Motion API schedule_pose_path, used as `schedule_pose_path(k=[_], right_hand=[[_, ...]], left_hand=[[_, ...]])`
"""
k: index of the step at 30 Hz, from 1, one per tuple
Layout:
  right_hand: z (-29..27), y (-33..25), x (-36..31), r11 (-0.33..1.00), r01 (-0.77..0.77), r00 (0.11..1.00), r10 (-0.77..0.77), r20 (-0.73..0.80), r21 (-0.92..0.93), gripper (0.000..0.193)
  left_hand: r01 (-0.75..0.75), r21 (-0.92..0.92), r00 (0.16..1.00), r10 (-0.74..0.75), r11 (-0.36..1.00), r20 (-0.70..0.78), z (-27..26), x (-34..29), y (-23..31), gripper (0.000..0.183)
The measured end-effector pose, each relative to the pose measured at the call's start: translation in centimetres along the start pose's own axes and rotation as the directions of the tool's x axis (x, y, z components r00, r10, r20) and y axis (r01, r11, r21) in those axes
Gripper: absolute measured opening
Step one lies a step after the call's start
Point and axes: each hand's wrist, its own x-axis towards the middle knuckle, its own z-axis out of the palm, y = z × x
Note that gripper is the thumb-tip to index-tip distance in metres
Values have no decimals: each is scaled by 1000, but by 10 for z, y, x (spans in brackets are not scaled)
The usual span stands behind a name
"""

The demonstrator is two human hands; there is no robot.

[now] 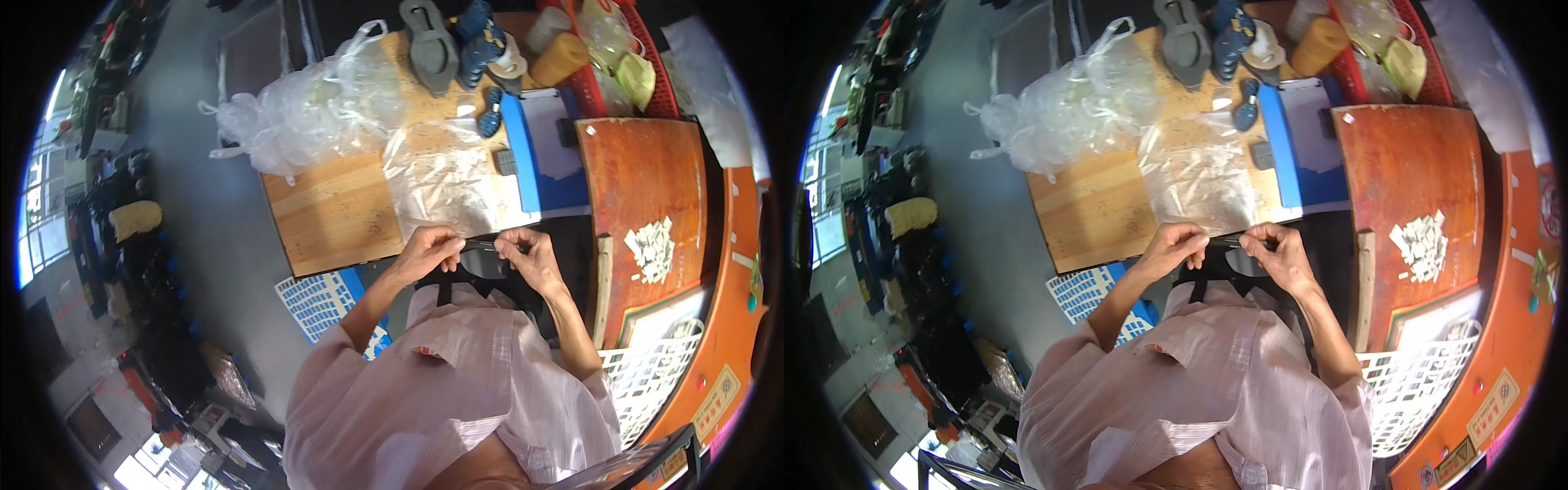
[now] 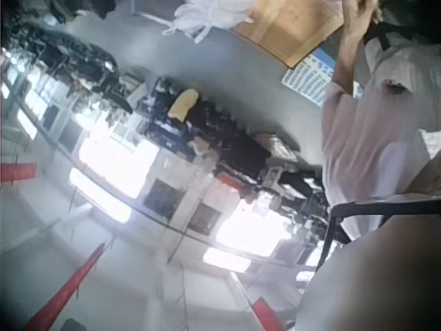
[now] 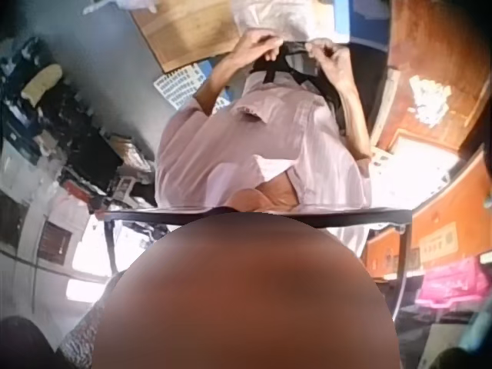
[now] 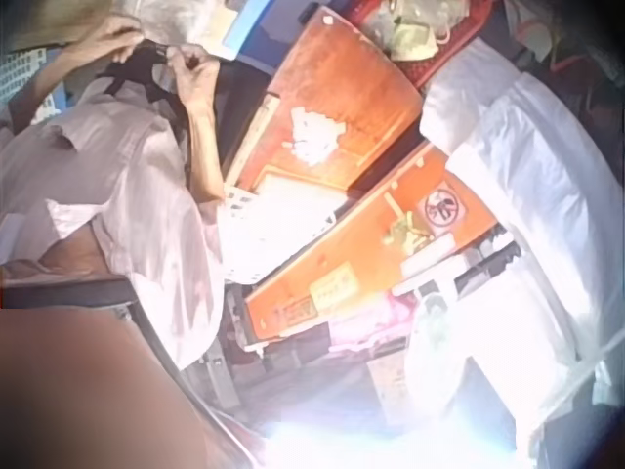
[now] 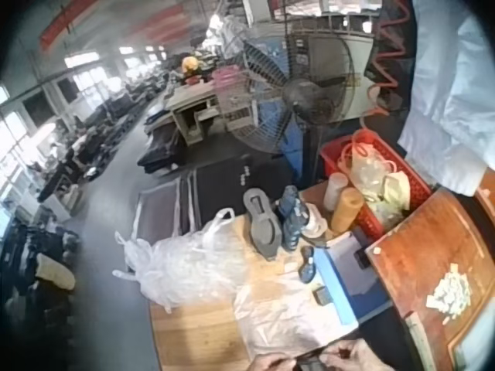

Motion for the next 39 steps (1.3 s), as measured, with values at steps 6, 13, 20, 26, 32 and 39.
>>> schedule_pose_path(k=[6,13,20,26,32,39], right_hand=[[-19,-2,-4,990,-20,999,14,41,140,19],[-11,-4,-20,979,-54,997,41,65,199,29],[-70,-57,-50,978,174,936,-128,-327,114,26],[-3,-17,51,933,287,918,-333,-215,-218,22],[60,33,165,911,272,917,-343,-202,-311,31],[91,51,206,784,434,827,-542,-148,-444,26]], left_hand=[[-107,373,988,57,922,143,26,-14,26,18],[-520,685,848,405,511,342,41,-20,42,26],[-126,230,959,60,965,277,16,-57,36,30],[-30,724,843,407,689,-352,-49,19,-41,18],[-23,917,711,651,398,-265,-88,57,-100,21],[-15,934,667,699,357,-257,-93,61,-116,23]])
